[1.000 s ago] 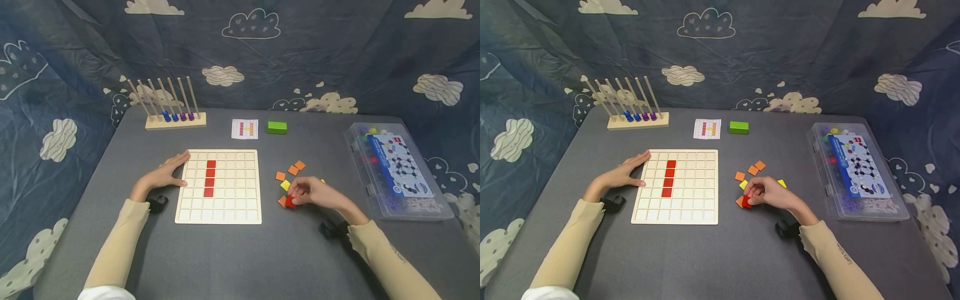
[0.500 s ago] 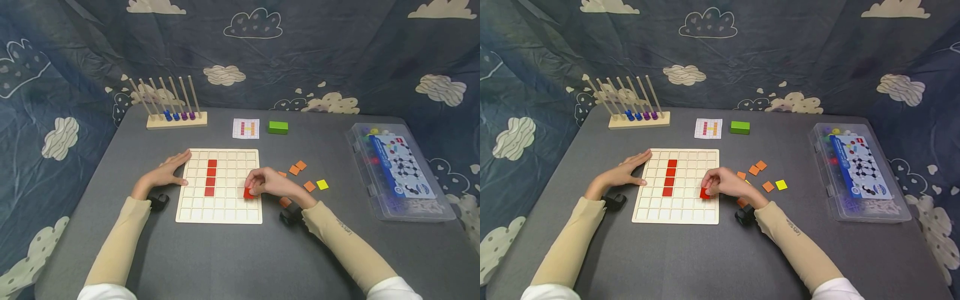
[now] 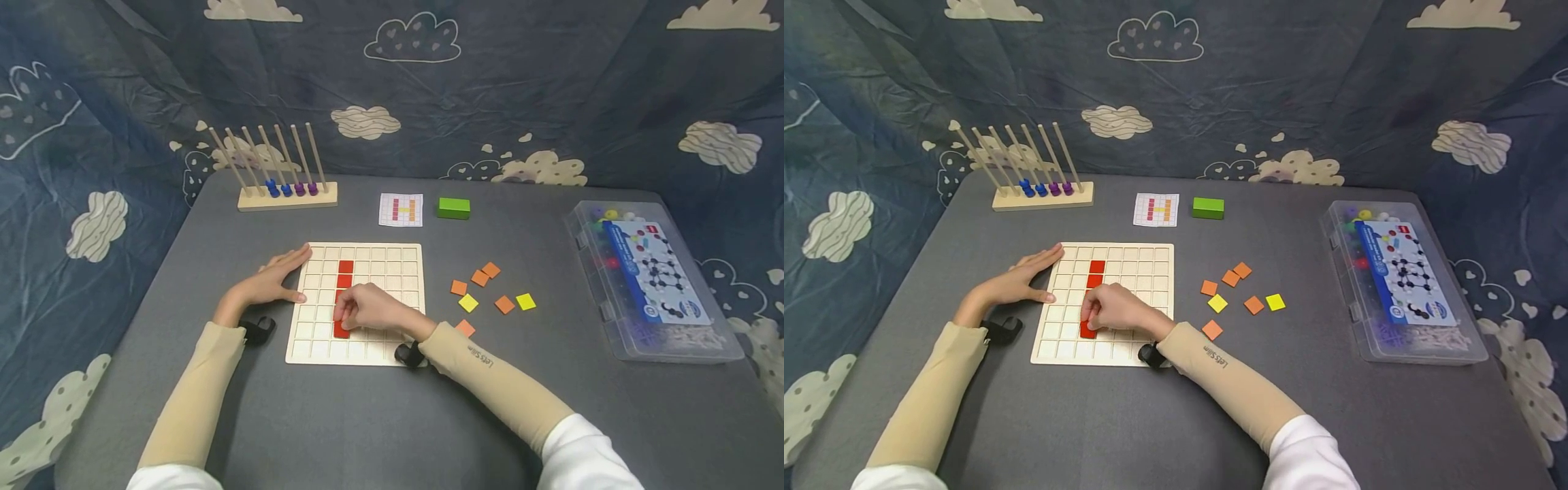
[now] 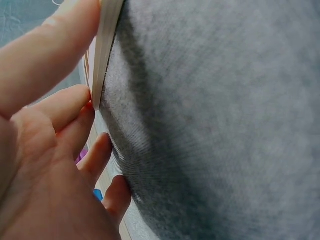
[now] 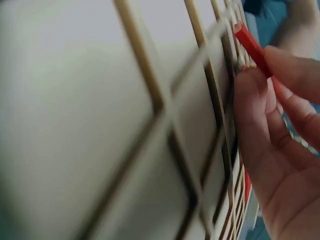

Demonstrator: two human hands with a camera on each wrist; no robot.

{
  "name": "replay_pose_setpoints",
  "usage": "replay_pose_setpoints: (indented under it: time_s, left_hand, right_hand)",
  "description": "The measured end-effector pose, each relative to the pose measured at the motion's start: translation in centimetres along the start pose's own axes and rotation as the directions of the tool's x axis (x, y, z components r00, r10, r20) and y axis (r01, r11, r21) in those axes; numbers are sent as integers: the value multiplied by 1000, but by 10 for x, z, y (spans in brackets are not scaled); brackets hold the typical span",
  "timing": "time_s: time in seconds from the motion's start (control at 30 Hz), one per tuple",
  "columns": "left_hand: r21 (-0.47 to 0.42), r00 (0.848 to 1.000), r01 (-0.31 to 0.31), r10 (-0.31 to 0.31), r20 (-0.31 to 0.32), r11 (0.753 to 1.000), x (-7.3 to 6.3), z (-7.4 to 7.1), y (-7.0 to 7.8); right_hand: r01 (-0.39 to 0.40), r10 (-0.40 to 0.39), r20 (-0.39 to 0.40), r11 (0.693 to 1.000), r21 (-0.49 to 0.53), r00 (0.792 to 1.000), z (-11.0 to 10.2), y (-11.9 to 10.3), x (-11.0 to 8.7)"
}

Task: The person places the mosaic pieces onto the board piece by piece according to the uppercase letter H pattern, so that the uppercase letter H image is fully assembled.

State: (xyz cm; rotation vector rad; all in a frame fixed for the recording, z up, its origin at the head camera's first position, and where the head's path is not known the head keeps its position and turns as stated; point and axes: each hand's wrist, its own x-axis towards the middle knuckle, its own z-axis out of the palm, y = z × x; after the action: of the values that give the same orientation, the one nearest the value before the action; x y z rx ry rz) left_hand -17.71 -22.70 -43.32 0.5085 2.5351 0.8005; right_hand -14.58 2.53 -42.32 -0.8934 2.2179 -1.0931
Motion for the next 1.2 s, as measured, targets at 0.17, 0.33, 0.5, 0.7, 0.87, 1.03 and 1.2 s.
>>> replay_pose_setpoints:
  time_s: [0.17, 0.33, 0.5, 0.7, 0.87, 1.03, 1.2]
  left_hand:
    - [-5, 1000, -10, 10, -7, 1000, 0, 0, 0]
    - [-3, 1000, -11, 11, -12, 1000, -1, 0, 0]
    - [-1, 1000, -9, 9, -18, 1000, -2, 0, 0]
    - [5, 1000, 0, 0, -17, 1000, 1, 1, 0]
    - [0, 1000, -9, 9, -16, 1000, 1, 0, 0]
    - [-3, 1000, -3, 3, -15, 1000, 1, 0, 0]
    - [-12, 1000, 1, -1, -13, 1000, -1, 1, 0]
  right_hand:
    - [9, -23, -48, 962, -271, 999, 11, -13, 2]
    - [4, -37, -72, 910, -416, 997, 16, -20, 1]
    - [26, -52, -70, 940, -340, 996, 14, -16, -1]
    - [23, -19, -72, 998, 58, 997, -12, 7, -14]
    - [-26, 49, -122, 983, 181, 991, -46, 32, -40]
    - [-81, 139, -164, 945, 318, 977, -77, 61, -74]
    - [-155, 252, -216, 911, 383, 943, -100, 83, -110]
